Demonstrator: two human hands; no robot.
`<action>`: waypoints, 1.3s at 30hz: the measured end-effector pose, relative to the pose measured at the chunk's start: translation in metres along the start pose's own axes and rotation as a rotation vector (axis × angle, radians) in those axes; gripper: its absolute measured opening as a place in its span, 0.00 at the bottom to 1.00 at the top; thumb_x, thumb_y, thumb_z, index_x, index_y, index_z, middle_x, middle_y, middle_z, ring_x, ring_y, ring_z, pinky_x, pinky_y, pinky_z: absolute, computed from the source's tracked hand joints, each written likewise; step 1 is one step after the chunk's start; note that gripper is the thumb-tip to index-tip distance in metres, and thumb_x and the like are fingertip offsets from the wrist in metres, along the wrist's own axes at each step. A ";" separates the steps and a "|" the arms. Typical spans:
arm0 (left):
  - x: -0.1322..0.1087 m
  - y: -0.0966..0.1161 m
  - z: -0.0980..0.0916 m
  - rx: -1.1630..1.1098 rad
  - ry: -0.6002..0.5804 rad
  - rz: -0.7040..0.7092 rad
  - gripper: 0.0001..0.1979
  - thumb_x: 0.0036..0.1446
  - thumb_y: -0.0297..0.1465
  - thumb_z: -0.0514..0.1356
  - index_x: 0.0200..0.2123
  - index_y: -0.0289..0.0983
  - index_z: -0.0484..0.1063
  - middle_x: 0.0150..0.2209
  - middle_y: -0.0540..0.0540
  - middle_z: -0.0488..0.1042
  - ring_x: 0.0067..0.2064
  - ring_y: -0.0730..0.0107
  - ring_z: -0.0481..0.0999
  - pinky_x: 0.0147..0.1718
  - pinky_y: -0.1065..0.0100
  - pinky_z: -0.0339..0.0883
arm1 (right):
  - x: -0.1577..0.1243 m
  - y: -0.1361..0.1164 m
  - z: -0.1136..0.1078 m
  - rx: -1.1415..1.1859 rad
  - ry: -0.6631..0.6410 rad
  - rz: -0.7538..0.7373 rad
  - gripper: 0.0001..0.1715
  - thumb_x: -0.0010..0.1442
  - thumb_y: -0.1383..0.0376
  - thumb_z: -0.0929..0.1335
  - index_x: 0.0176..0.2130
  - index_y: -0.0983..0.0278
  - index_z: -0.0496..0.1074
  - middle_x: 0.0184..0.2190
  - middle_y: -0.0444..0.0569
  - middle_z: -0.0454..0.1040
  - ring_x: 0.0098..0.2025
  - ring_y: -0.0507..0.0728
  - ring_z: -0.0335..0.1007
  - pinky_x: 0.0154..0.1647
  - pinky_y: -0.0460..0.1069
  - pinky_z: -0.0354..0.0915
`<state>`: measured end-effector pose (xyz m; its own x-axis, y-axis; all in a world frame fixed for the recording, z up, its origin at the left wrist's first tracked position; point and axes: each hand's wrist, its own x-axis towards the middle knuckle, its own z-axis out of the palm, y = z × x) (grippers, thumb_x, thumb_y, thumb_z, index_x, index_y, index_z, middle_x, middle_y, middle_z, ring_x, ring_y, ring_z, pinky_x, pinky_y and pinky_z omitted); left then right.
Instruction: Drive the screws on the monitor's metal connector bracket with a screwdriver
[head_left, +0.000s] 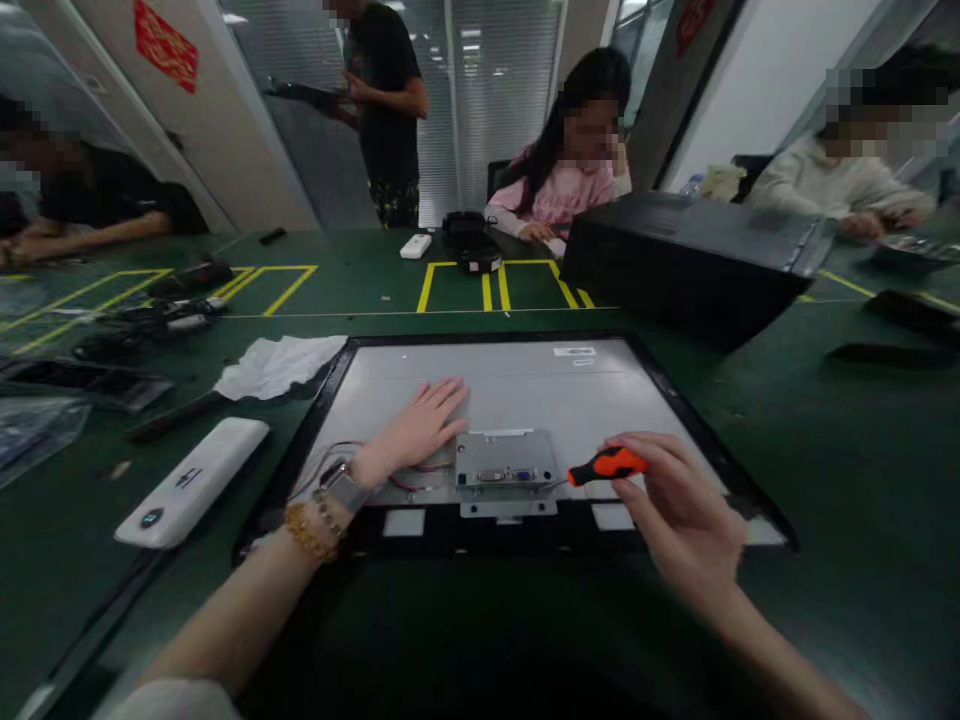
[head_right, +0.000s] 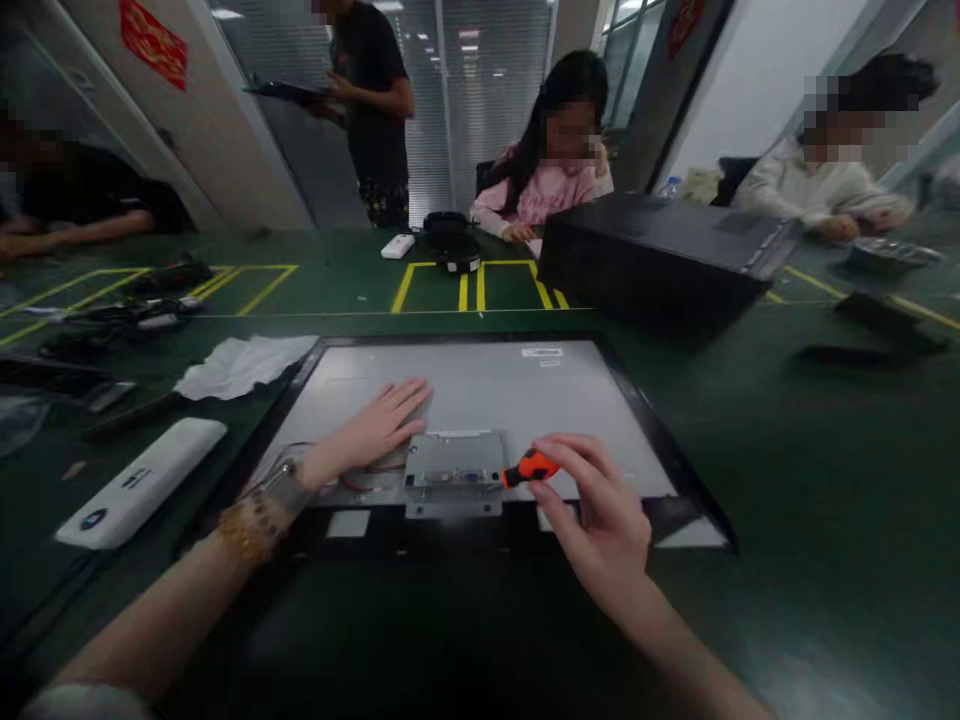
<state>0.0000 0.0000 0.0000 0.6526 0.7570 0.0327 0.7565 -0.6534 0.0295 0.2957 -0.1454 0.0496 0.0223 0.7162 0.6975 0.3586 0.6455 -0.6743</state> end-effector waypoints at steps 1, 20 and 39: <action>0.000 0.001 0.000 -0.006 0.004 -0.001 0.30 0.72 0.46 0.38 0.69 0.35 0.49 0.70 0.42 0.45 0.70 0.58 0.45 0.66 0.54 0.41 | 0.001 -0.001 -0.001 0.019 0.000 -0.007 0.27 0.59 0.77 0.68 0.54 0.56 0.71 0.46 0.48 0.72 0.48 0.55 0.71 0.47 0.51 0.69; 0.002 0.007 -0.008 -0.045 0.002 -0.015 0.29 0.71 0.45 0.41 0.68 0.35 0.50 0.70 0.40 0.46 0.70 0.57 0.45 0.66 0.52 0.41 | 0.001 -0.008 -0.004 0.096 -0.050 0.078 0.26 0.64 0.75 0.64 0.58 0.57 0.68 0.54 0.50 0.73 0.52 0.60 0.74 0.53 0.57 0.70; 0.001 0.004 -0.003 -0.051 0.032 -0.002 0.29 0.71 0.45 0.40 0.68 0.36 0.50 0.70 0.41 0.46 0.70 0.57 0.46 0.65 0.52 0.41 | 0.002 -0.008 -0.003 0.032 -0.043 0.065 0.30 0.64 0.77 0.62 0.61 0.55 0.66 0.51 0.49 0.72 0.51 0.56 0.73 0.50 0.54 0.71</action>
<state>0.0040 -0.0016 0.0028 0.6484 0.7586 0.0642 0.7544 -0.6515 0.0801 0.2960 -0.1500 0.0576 0.0036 0.7671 0.6415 0.3275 0.6053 -0.7256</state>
